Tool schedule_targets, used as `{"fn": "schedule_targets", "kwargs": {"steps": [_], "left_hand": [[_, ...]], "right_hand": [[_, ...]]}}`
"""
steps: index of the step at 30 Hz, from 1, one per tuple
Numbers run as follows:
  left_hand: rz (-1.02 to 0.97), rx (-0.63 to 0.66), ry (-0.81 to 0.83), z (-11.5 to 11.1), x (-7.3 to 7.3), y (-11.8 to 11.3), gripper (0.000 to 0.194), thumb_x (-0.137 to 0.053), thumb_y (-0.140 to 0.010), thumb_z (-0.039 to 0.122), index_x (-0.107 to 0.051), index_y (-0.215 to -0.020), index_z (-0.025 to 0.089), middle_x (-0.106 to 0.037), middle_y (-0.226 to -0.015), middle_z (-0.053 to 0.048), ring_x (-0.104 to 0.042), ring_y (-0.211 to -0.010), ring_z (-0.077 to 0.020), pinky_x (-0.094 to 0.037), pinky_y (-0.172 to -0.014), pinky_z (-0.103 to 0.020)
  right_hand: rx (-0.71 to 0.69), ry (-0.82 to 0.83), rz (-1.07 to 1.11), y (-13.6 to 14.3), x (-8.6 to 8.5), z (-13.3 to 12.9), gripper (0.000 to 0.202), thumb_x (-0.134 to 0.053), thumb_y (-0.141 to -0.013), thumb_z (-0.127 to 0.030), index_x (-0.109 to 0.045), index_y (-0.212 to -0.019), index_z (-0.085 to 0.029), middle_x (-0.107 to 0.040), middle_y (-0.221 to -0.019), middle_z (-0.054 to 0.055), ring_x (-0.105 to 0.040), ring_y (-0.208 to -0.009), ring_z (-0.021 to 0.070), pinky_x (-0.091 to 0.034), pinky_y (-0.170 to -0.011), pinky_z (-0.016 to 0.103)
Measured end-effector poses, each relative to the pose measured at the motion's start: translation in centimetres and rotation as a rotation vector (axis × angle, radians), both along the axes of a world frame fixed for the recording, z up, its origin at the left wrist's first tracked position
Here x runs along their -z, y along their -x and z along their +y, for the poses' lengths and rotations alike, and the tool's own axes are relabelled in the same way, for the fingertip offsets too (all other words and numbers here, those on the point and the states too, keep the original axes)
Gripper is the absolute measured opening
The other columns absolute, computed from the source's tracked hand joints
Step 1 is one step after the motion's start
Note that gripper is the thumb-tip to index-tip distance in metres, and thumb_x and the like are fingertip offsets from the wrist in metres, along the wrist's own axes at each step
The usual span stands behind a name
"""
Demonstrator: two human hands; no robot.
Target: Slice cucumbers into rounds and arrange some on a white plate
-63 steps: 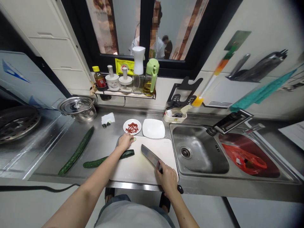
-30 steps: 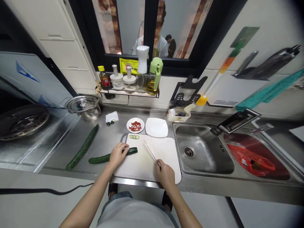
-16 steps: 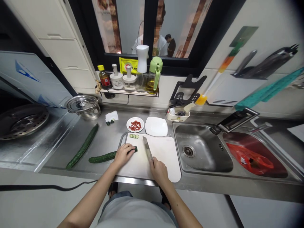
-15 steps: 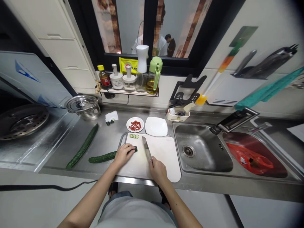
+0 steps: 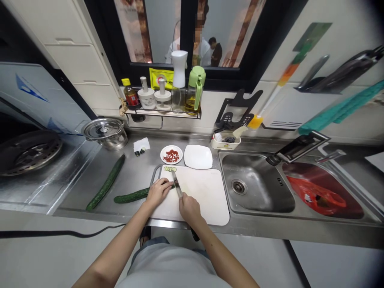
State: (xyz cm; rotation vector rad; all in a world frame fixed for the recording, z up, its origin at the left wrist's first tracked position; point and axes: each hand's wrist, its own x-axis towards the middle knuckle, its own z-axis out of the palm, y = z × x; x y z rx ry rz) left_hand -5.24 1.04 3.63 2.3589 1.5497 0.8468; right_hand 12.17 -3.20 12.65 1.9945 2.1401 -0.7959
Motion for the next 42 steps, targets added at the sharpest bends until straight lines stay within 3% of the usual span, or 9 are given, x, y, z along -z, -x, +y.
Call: {"fn": "schedule_targets", "kwargs": {"steps": [15, 24, 36, 42], "left_hand": [[0.009, -0.004, 0.007, 0.0, 0.3, 0.0, 0.025, -0.052, -0.09, 0.028, -0.068, -0.108, 0.028, -0.061, -0.096, -0.005, -0.056, -0.09, -0.0162, -0.047, -0.079, -0.029], [0.011, 0.001, 0.003, 0.1, 0.7, 0.1, 0.025, -0.051, -0.09, 0.029, -0.068, -0.107, 0.028, -0.062, -0.098, -0.005, -0.056, -0.091, -0.0167, -0.047, -0.079, -0.029], [0.01, 0.01, 0.008, 0.1, 0.4, 0.1, 0.025, -0.05, -0.09, 0.028, -0.069, -0.106, 0.028, -0.063, -0.098, -0.005, -0.056, -0.093, -0.0169, -0.048, -0.082, -0.03], [0.0, 0.017, 0.018, 0.2, 0.5, 0.2, 0.024, -0.051, -0.09, 0.028, -0.069, -0.106, 0.028, -0.063, -0.099, -0.005, -0.056, -0.093, -0.0172, -0.047, -0.083, -0.031]], "right_hand": [[0.002, -0.012, 0.003, 0.4, 0.4, 0.0, 0.034, -0.029, -0.095, -0.02, -0.058, -0.11, -0.011, -0.069, -0.095, 0.015, -0.064, -0.094, 0.0233, -0.042, -0.075, 0.029], [-0.007, 0.02, 0.003, 0.7, -0.1, -0.3, 0.034, -0.029, -0.093, -0.016, -0.058, -0.11, -0.008, -0.068, -0.095, 0.017, -0.063, -0.096, 0.0244, -0.042, -0.076, 0.029], [-0.08, 0.053, -0.043, -0.8, -0.4, -2.3, 0.032, -0.032, -0.091, -0.011, -0.059, -0.107, -0.01, -0.068, -0.095, 0.016, -0.064, -0.095, 0.0235, -0.042, -0.075, 0.028], [-0.079, 0.047, -0.044, -0.7, -0.2, -2.0, 0.031, -0.033, -0.091, -0.013, -0.06, -0.108, -0.01, -0.068, -0.097, 0.017, -0.064, -0.095, 0.0235, -0.043, -0.075, 0.028]]}}
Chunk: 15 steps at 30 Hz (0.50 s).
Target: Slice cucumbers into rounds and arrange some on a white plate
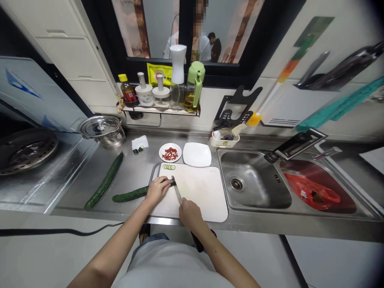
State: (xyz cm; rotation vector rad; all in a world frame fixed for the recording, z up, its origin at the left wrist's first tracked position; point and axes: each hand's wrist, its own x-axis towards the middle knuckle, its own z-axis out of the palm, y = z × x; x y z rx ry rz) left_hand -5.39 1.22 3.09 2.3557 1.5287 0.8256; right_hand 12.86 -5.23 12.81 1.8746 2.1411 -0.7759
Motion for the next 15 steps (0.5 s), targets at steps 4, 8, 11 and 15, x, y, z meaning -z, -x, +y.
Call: {"fn": "schedule_targets", "kwargs": {"steps": [4, 8, 11, 15], "left_hand": [[0.007, -0.002, 0.005, 0.0, -0.1, 0.0, 0.025, -0.05, -0.09, 0.028, -0.069, -0.106, 0.027, -0.063, -0.1, -0.005, -0.056, -0.093, -0.0172, -0.047, -0.082, -0.031], [0.004, 0.001, 0.004, 0.1, -0.1, 0.1, 0.025, -0.05, -0.09, 0.028, -0.069, -0.107, 0.027, -0.063, -0.1, -0.005, -0.056, -0.093, -0.0171, -0.047, -0.082, -0.031], [0.003, 0.01, -0.002, 0.1, 0.0, 0.1, 0.026, -0.049, -0.091, 0.028, -0.068, -0.108, 0.027, -0.063, -0.1, -0.005, -0.056, -0.093, -0.0172, -0.047, -0.081, -0.031], [0.006, 0.019, -0.011, 0.2, 0.1, 0.2, 0.026, -0.049, -0.09, 0.028, -0.069, -0.108, 0.027, -0.063, -0.099, -0.006, -0.056, -0.092, -0.0173, -0.047, -0.081, -0.031]], "right_hand": [[0.02, 0.019, 0.005, 0.4, -0.1, 0.6, 0.031, -0.036, -0.09, -0.012, -0.06, -0.108, -0.009, -0.068, -0.096, 0.017, -0.064, -0.096, 0.0234, -0.044, -0.075, 0.028], [0.019, 0.016, 0.003, 0.8, -0.2, 1.1, 0.032, -0.035, -0.089, -0.011, -0.06, -0.107, -0.009, -0.068, -0.098, 0.017, -0.063, -0.098, 0.0237, -0.043, -0.076, 0.028], [0.022, 0.013, 0.015, 1.1, -0.2, 1.5, 0.032, -0.033, -0.089, -0.01, -0.061, -0.106, -0.008, -0.068, -0.097, 0.017, -0.064, -0.096, 0.0237, -0.043, -0.075, 0.029], [0.032, 0.021, 0.018, 1.4, -0.2, 1.7, 0.032, -0.034, -0.088, -0.009, -0.06, -0.107, -0.009, -0.068, -0.097, 0.017, -0.064, -0.096, 0.0233, -0.043, -0.075, 0.028]]}}
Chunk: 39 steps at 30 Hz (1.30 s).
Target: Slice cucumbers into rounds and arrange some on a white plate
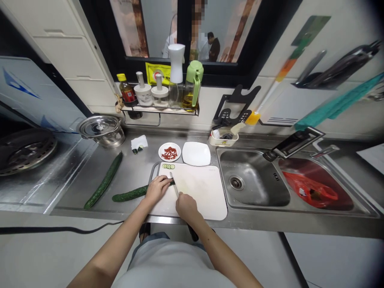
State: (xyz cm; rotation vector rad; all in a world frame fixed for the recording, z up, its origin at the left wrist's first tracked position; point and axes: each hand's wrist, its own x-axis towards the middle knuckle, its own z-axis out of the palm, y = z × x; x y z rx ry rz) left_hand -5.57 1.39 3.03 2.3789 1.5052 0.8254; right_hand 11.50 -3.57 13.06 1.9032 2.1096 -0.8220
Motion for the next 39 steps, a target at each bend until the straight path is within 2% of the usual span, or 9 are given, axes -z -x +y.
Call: {"fn": "schedule_targets", "kwargs": {"steps": [10, 28, 39], "left_hand": [[-0.019, -0.006, 0.027, 0.0, -0.1, 0.0, 0.025, -0.049, -0.091, 0.029, -0.068, -0.107, 0.028, -0.063, -0.101, -0.005, -0.056, -0.094, -0.0172, -0.047, -0.083, -0.031], [0.022, -0.012, -0.011, -0.1, 0.0, 0.0, 0.026, -0.048, -0.091, 0.03, -0.068, -0.108, 0.026, -0.064, -0.101, -0.005, -0.057, -0.094, -0.0176, -0.047, -0.082, -0.03], [-0.015, -0.005, 0.011, 0.0, -0.1, 0.0, 0.025, -0.049, -0.091, 0.03, -0.068, -0.107, 0.026, -0.064, -0.1, -0.005, -0.057, -0.093, -0.0168, -0.047, -0.082, -0.03]], "right_hand": [[-0.015, 0.018, -0.02, -0.7, -0.1, -1.3, 0.032, -0.034, -0.089, -0.011, -0.06, -0.108, -0.009, -0.068, -0.097, 0.017, -0.063, -0.098, 0.0245, -0.043, -0.076, 0.029], [-0.015, -0.014, 0.006, 0.7, 1.2, 1.6, 0.032, -0.036, -0.087, -0.01, -0.061, -0.107, -0.01, -0.068, -0.101, 0.017, -0.063, -0.1, 0.0238, -0.045, -0.077, 0.029], [-0.026, 0.011, -0.048, -0.6, 1.0, -1.2, 0.032, -0.034, -0.088, -0.011, -0.06, -0.107, -0.01, -0.067, -0.099, 0.017, -0.063, -0.098, 0.0246, -0.044, -0.076, 0.03]]}}
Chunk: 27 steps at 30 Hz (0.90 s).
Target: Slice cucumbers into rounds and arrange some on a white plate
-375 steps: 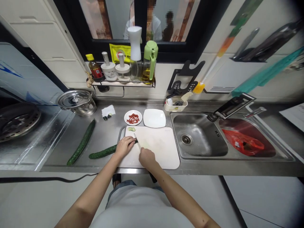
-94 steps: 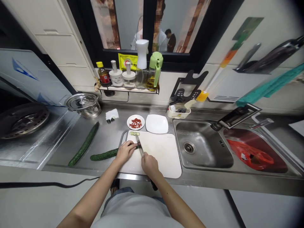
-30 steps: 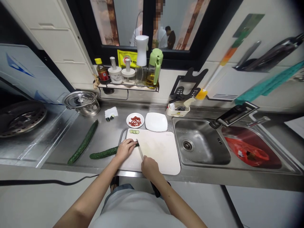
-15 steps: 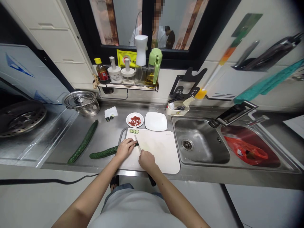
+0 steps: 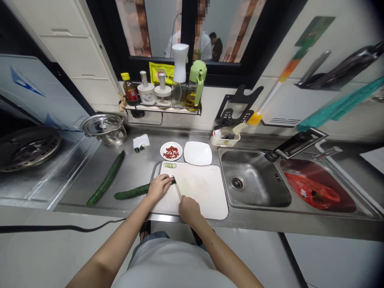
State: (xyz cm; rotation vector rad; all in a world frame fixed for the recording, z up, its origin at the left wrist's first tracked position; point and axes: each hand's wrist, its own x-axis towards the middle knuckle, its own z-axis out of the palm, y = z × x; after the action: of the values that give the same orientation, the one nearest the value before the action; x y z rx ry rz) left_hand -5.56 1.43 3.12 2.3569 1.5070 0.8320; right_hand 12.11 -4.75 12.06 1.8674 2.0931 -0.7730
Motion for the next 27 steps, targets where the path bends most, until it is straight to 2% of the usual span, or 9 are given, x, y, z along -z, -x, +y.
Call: {"fn": "schedule_targets", "kwargs": {"steps": [15, 27], "left_hand": [[-0.007, -0.009, 0.013, -0.1, -0.1, 0.0, 0.025, -0.049, -0.091, 0.03, -0.069, -0.106, 0.026, -0.064, -0.102, -0.005, -0.057, -0.094, -0.0172, -0.047, -0.083, -0.031], [-0.008, -0.013, -0.006, -0.1, -0.1, 0.0, 0.024, -0.05, -0.09, 0.029, -0.069, -0.105, 0.026, -0.064, -0.101, -0.005, -0.057, -0.095, -0.0171, -0.047, -0.083, -0.031]], "right_hand": [[0.004, -0.018, 0.026, 1.4, 0.6, 2.4, 0.033, -0.035, -0.087, -0.009, -0.06, -0.107, -0.01, -0.068, -0.099, 0.017, -0.063, -0.099, 0.0232, -0.044, -0.076, 0.029], [0.006, -0.033, 0.019, 0.3, 1.6, 0.0, 0.031, -0.034, -0.089, -0.011, -0.061, -0.105, -0.011, -0.068, -0.094, 0.016, -0.064, -0.096, 0.0233, -0.044, -0.075, 0.029]]}}
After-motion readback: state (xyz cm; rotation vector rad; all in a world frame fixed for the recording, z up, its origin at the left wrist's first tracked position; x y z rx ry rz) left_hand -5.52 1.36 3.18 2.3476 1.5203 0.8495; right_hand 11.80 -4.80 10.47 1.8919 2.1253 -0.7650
